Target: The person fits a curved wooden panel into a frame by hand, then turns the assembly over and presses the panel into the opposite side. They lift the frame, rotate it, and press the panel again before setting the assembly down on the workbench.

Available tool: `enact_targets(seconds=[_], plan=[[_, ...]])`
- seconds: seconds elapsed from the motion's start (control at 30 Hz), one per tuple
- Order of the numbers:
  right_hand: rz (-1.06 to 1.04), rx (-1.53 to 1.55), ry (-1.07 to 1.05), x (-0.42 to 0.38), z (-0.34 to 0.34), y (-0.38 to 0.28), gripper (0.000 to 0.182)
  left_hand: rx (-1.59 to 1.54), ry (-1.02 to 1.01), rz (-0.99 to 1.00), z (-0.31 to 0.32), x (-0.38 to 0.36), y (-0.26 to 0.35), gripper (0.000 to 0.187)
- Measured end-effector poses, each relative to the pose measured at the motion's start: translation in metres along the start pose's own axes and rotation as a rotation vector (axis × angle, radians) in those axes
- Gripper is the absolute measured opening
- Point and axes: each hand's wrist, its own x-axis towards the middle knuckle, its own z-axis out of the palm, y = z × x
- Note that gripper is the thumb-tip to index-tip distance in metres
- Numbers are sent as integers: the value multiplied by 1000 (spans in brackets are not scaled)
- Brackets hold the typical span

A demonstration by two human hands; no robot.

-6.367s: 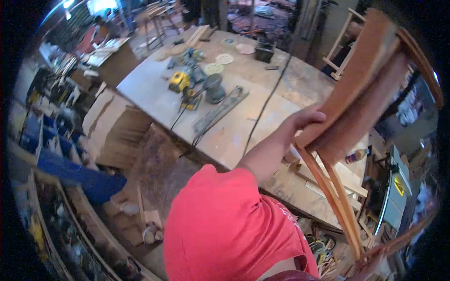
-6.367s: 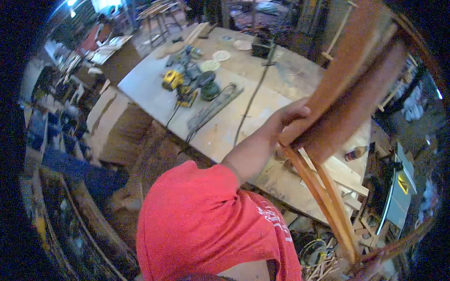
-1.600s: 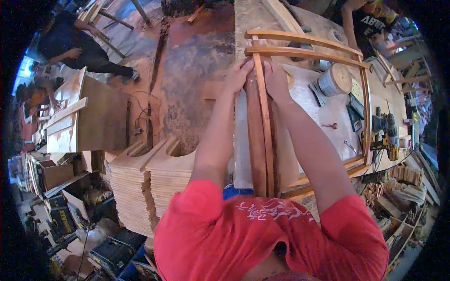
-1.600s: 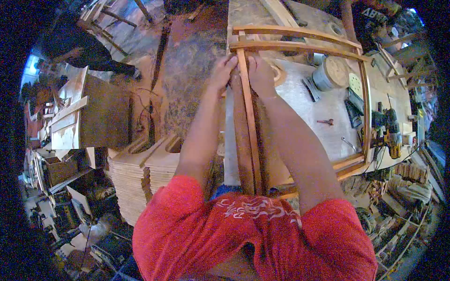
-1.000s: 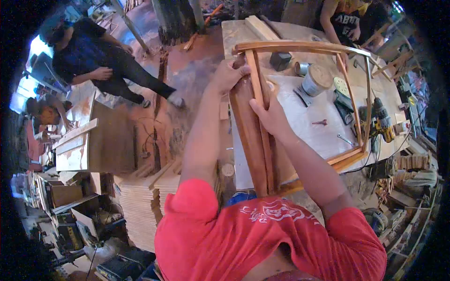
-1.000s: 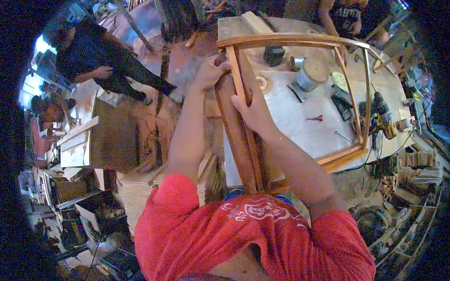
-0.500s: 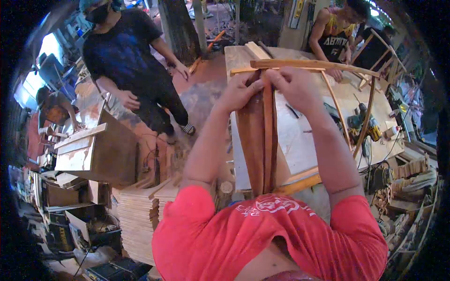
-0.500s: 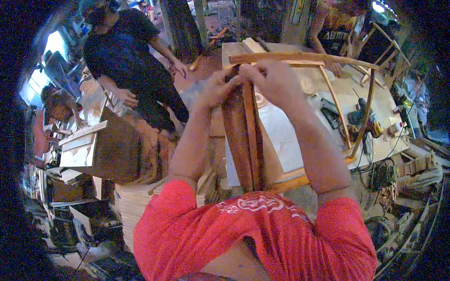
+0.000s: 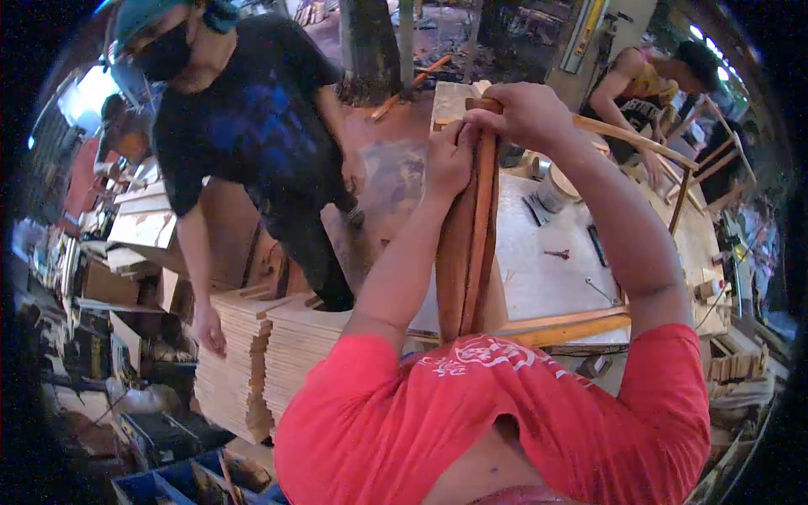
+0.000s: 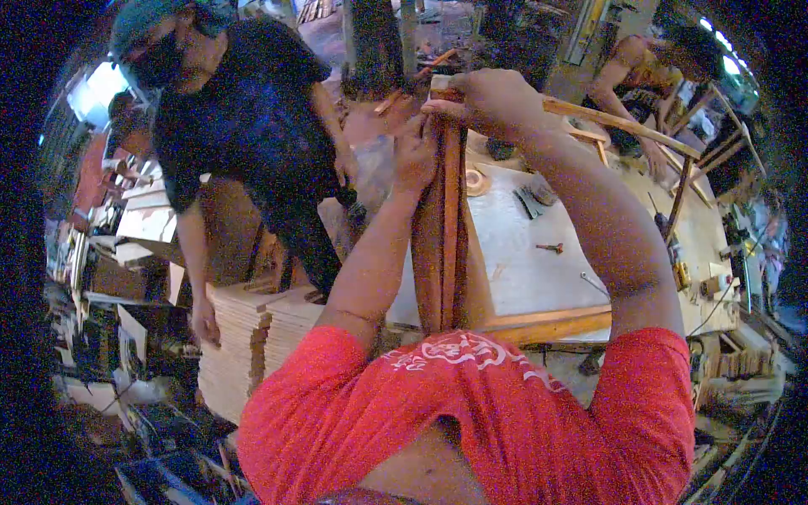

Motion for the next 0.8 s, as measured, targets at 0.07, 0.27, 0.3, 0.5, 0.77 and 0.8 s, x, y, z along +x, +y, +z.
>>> enact_targets(seconds=[0.07,0.27,0.3,0.5,0.77,0.8], plan=[[9,-53,10,-1,6,10,57,-22,1,44,9,0,-12,29],[-129,-9,95,-5,11,30,52,-77,3,91,23,2,-10,35],[-133,18,114,-6,13,33,51,-40,-14,61,23,1,-7,36],[-149,43,141,-1,18,40,48,3,5,144,34,7,-37,41],[-120,56,140,10,33,46,48,-102,-1,108,45,9,-67,43],[-102,35,109,13,34,47,49,-120,12,116,45,10,-69,44]])
